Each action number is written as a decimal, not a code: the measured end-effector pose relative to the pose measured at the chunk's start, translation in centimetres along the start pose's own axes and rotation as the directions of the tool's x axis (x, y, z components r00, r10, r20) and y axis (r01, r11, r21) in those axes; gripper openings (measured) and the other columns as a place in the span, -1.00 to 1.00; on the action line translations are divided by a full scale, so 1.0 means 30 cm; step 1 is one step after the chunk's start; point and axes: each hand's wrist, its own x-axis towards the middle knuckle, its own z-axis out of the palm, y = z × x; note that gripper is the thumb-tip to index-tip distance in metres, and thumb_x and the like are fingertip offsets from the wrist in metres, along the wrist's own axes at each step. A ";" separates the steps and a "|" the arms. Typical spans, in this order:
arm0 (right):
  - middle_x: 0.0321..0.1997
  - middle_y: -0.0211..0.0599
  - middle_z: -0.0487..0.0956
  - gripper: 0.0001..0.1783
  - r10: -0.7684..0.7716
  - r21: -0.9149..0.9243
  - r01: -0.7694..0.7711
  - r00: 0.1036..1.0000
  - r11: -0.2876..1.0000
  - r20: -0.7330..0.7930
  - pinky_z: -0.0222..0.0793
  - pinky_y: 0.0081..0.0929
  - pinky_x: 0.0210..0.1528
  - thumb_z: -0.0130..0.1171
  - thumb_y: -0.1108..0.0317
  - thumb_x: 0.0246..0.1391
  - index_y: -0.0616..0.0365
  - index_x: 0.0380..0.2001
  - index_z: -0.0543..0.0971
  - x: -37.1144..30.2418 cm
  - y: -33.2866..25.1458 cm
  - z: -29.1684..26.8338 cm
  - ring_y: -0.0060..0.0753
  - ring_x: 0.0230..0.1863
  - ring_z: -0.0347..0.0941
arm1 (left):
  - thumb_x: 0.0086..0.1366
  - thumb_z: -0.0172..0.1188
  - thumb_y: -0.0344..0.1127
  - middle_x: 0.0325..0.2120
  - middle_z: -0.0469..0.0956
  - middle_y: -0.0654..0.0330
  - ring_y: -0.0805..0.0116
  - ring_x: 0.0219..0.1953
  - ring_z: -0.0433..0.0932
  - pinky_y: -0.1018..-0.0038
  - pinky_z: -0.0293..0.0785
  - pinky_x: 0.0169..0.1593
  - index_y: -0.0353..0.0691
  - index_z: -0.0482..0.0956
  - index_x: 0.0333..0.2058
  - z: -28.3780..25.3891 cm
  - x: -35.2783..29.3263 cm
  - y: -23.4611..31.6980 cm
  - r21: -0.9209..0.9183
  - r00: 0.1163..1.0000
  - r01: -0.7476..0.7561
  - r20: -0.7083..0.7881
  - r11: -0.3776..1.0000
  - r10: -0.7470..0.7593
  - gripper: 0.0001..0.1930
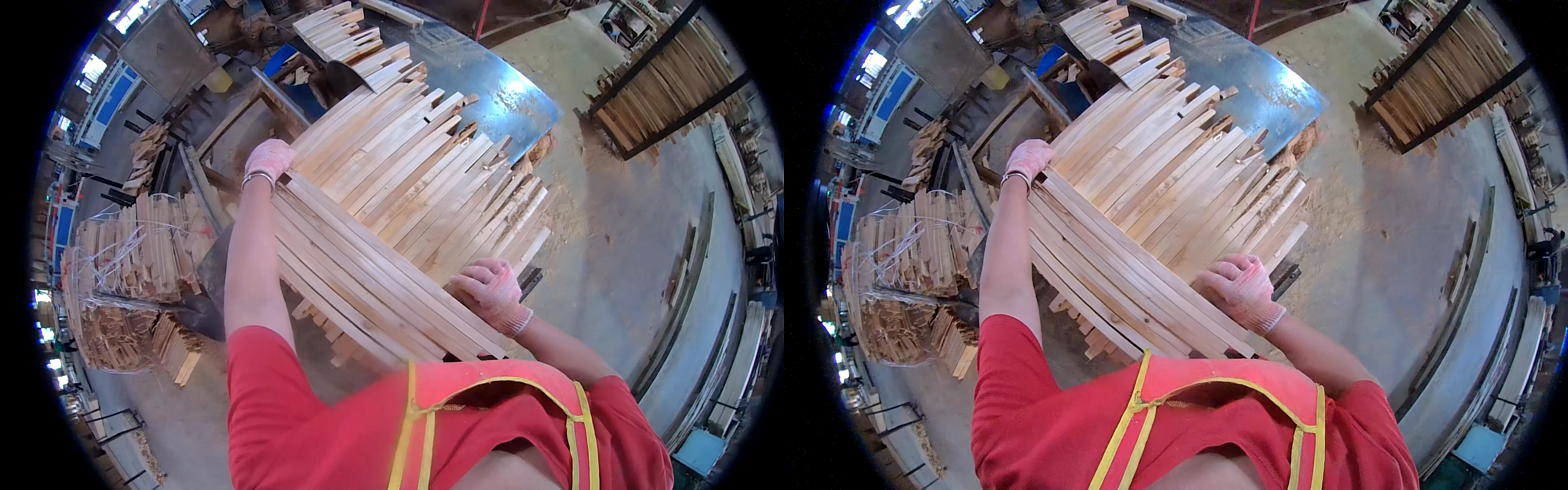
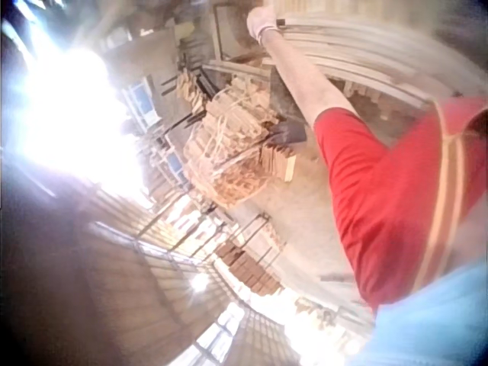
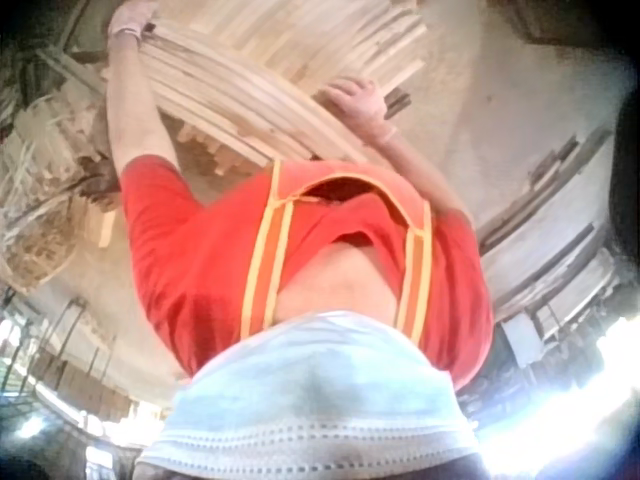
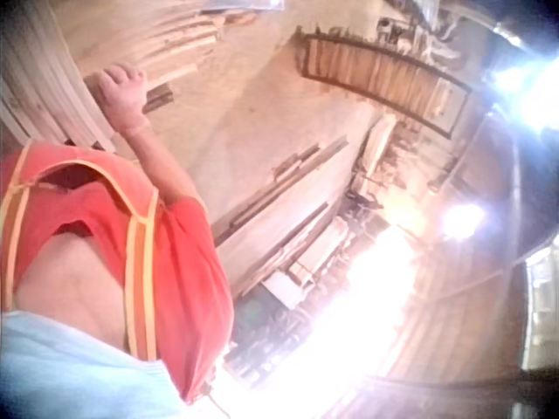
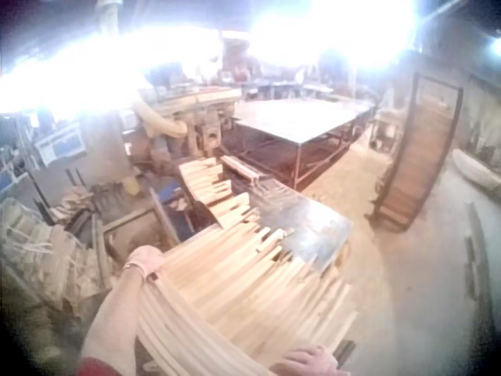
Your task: The person gathers and stacks thin wooden planks on a metal workbench in a workshop. They repeatedly pick up planks from the floor and the table, align them, and place them into a growing stack.
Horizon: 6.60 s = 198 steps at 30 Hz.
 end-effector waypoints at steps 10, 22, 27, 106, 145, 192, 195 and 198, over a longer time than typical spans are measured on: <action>-0.13 -0.48 0.65 -0.65 -0.053 -0.022 0.051 0.991 0.998 -0.120 0.45 -0.09 -0.05 0.36 0.30 -0.10 -0.16 -0.15 0.65 -0.020 0.023 0.058 -0.14 -0.03 0.57 | 0.13 0.11 -0.14 -0.26 0.72 -0.08 -0.03 -0.12 0.70 0.17 0.57 0.01 -0.23 0.73 -0.24 -0.052 -0.067 0.064 -0.035 0.995 -0.077 -0.069 0.996 0.075 -0.64; -0.17 -0.44 0.67 -0.67 -0.060 -0.086 0.047 0.985 0.995 -0.161 0.47 -0.11 -0.02 0.33 0.29 -0.06 -0.09 -0.14 0.68 -0.032 0.038 0.121 -0.17 0.01 0.58 | 0.14 0.13 -0.20 -0.33 0.71 -0.05 0.02 -0.29 0.72 0.17 0.61 -0.17 -0.24 0.71 -0.19 -0.043 -0.040 0.063 -0.108 0.995 -0.020 -0.104 0.994 0.009 -0.65; -0.14 -0.42 0.68 -0.68 -0.089 -0.086 0.073 0.977 0.994 -0.192 0.48 -0.12 0.02 0.33 0.30 -0.05 -0.07 -0.14 0.68 -0.031 0.040 0.147 -0.16 0.02 0.59 | 0.13 0.12 -0.19 -0.33 0.70 -0.09 -0.05 -0.30 0.71 0.13 0.60 -0.20 -0.30 0.68 -0.27 -0.041 -0.025 0.018 -0.110 0.991 -0.030 -0.133 0.993 0.015 -0.67; 0.01 -0.40 0.66 -0.52 -0.070 -0.227 0.024 0.978 0.974 -0.198 0.45 -0.06 0.11 0.32 0.35 -0.05 -0.11 0.03 0.64 -0.052 0.061 0.254 -0.11 0.13 0.54 | 0.24 -0.03 -0.03 -0.09 0.66 -0.18 -0.18 -0.02 0.62 0.07 0.49 0.03 -0.27 0.63 -0.12 -0.053 -0.021 0.006 -0.016 0.885 -0.202 -0.431 0.979 0.176 -0.53; 0.04 0.09 0.65 -0.38 0.190 0.283 -0.340 0.874 0.897 0.448 0.43 -0.06 0.21 0.18 -0.05 0.28 0.18 0.21 0.53 0.337 -0.018 0.017 0.12 0.17 0.54 | 0.33 0.19 0.38 -0.22 0.59 -0.10 0.01 -0.10 0.65 0.09 0.58 0.00 -0.30 0.56 -0.03 0.365 -1.322 0.242 -0.423 0.908 0.310 -0.132 0.851 -0.397 -0.27; 0.33 -0.05 0.55 -0.33 0.652 0.408 -0.900 0.401 0.151 0.644 0.29 -0.30 0.45 0.19 0.37 0.27 0.34 0.39 0.30 0.010 -0.264 -0.216 -0.25 0.39 0.44 | -0.16 0.58 0.00 0.35 0.40 -0.12 -0.07 0.38 0.38 0.25 0.26 0.48 -0.12 0.11 0.51 -0.073 -0.263 -0.079 -0.353 0.954 -0.180 0.166 0.918 0.251 0.25; 0.28 -0.12 0.58 -0.35 0.672 0.418 -0.883 0.444 0.215 0.592 0.35 -0.32 0.38 0.21 0.34 0.26 0.30 0.37 0.33 -0.052 -0.273 -0.192 -0.30 0.32 0.48 | -0.15 0.58 -0.04 0.35 0.41 -0.13 -0.08 0.38 0.38 0.25 0.29 0.45 -0.17 0.09 0.52 -0.055 -0.207 -0.097 -0.409 0.969 -0.201 0.051 0.890 0.242 0.25; 0.21 -0.13 0.62 -0.35 0.702 0.377 -0.887 0.446 0.266 0.555 0.42 -0.31 0.29 0.25 0.23 0.24 0.21 0.35 0.39 -0.097 -0.262 -0.156 -0.28 0.24 0.52 | -0.10 0.53 -0.10 0.31 0.44 -0.15 -0.08 0.35 0.41 0.26 0.33 0.42 -0.18 0.14 0.50 0.002 -0.188 -0.108 -0.418 0.967 -0.239 -0.018 0.877 0.255 0.17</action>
